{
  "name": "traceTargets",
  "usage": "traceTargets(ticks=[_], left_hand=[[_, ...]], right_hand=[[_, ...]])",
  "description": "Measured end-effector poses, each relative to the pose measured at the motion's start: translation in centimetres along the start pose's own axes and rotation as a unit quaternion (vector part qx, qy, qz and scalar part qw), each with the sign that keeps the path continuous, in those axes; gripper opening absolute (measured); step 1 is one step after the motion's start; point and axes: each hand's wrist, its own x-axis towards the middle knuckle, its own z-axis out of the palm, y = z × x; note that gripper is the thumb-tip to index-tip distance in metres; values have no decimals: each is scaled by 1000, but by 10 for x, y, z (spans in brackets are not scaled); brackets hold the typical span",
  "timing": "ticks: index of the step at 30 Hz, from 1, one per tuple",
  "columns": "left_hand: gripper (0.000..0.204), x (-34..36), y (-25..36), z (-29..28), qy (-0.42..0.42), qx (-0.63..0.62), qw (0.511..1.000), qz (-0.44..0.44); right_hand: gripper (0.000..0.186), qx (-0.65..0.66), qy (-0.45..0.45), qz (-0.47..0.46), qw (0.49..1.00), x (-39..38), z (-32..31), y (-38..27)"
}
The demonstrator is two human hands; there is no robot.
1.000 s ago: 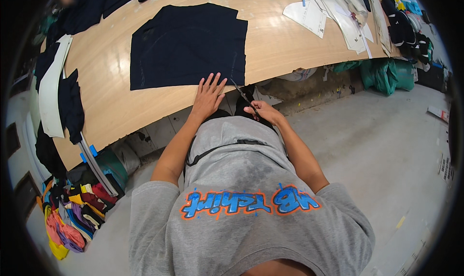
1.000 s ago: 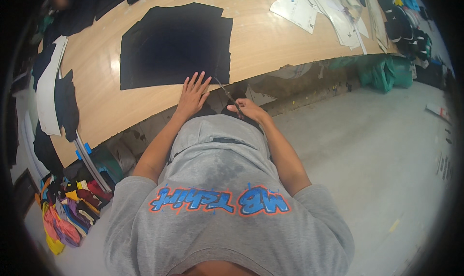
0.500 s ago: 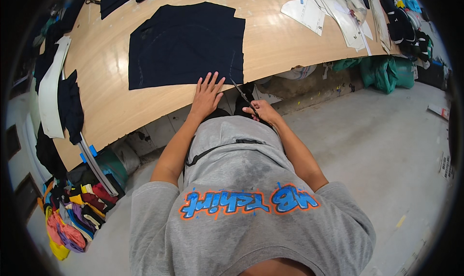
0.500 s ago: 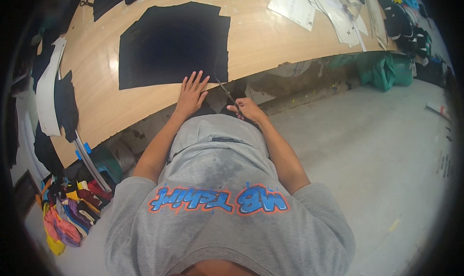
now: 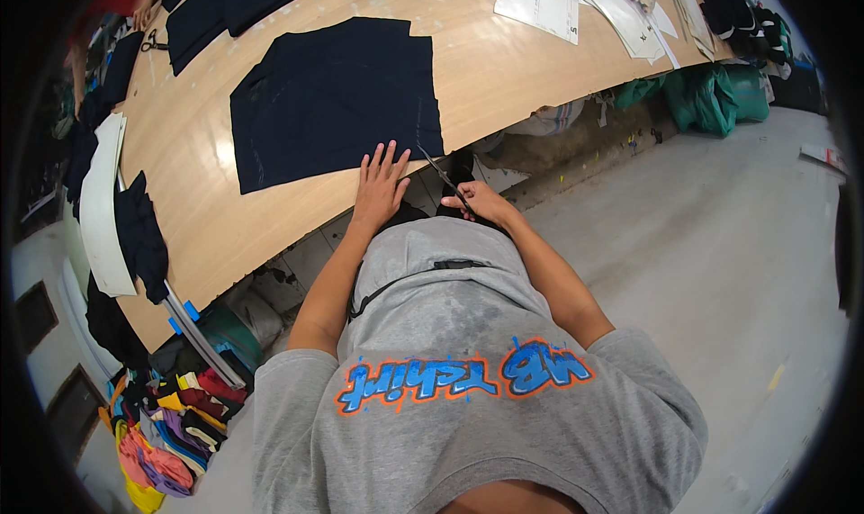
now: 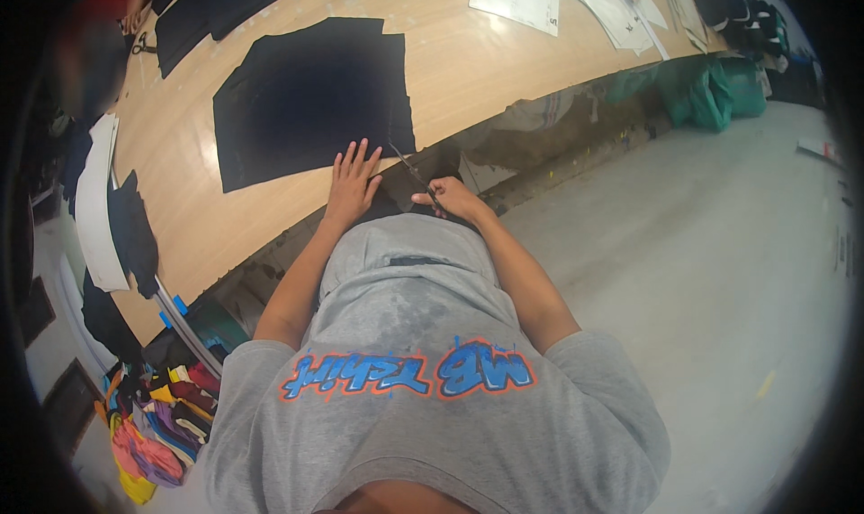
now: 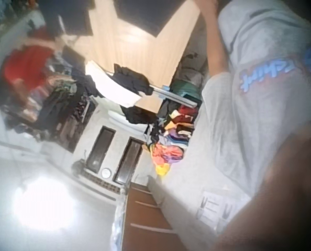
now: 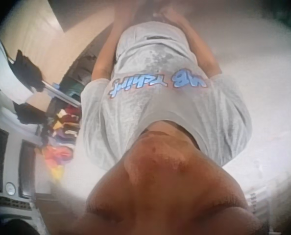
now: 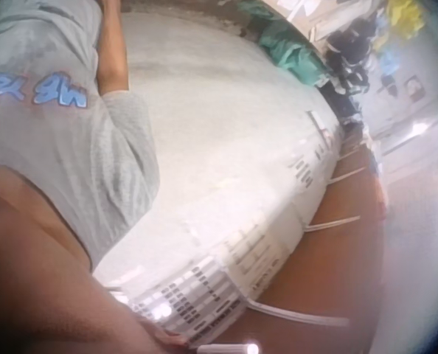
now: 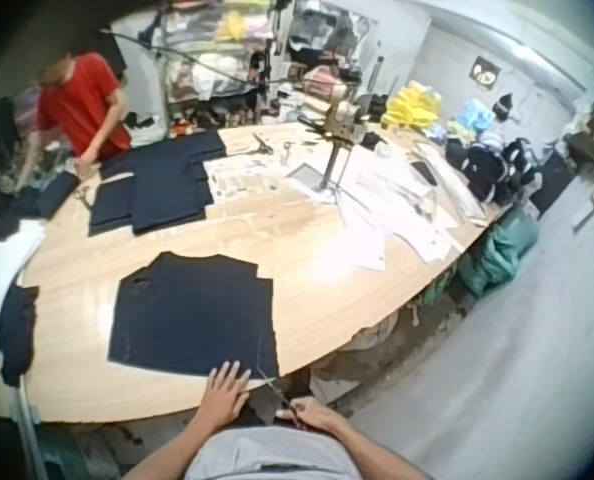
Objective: The person folds and arranges dark fabric pieces on a large wooden table, places a paper pattern on the fabric, traces the outline with a marker, and cuts the fabric using shears. A coworker is also cutting fabric nearby.
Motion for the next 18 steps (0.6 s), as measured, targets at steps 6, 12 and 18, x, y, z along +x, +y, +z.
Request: traceTargets(ticks=[6,12,18], left_hand=[[54,14,-76,-34,140,-25,981,-130],[64,-29,-143,-46,48,115,979,-163],[70,-47,-115,-19,59,72,960,-264]], right_hand=[[53,7,19,0,1000,2,3,8],[52,-1,28,-1,1000,-4,6,3],[52,19,9,-6,1000,6,8,0]])
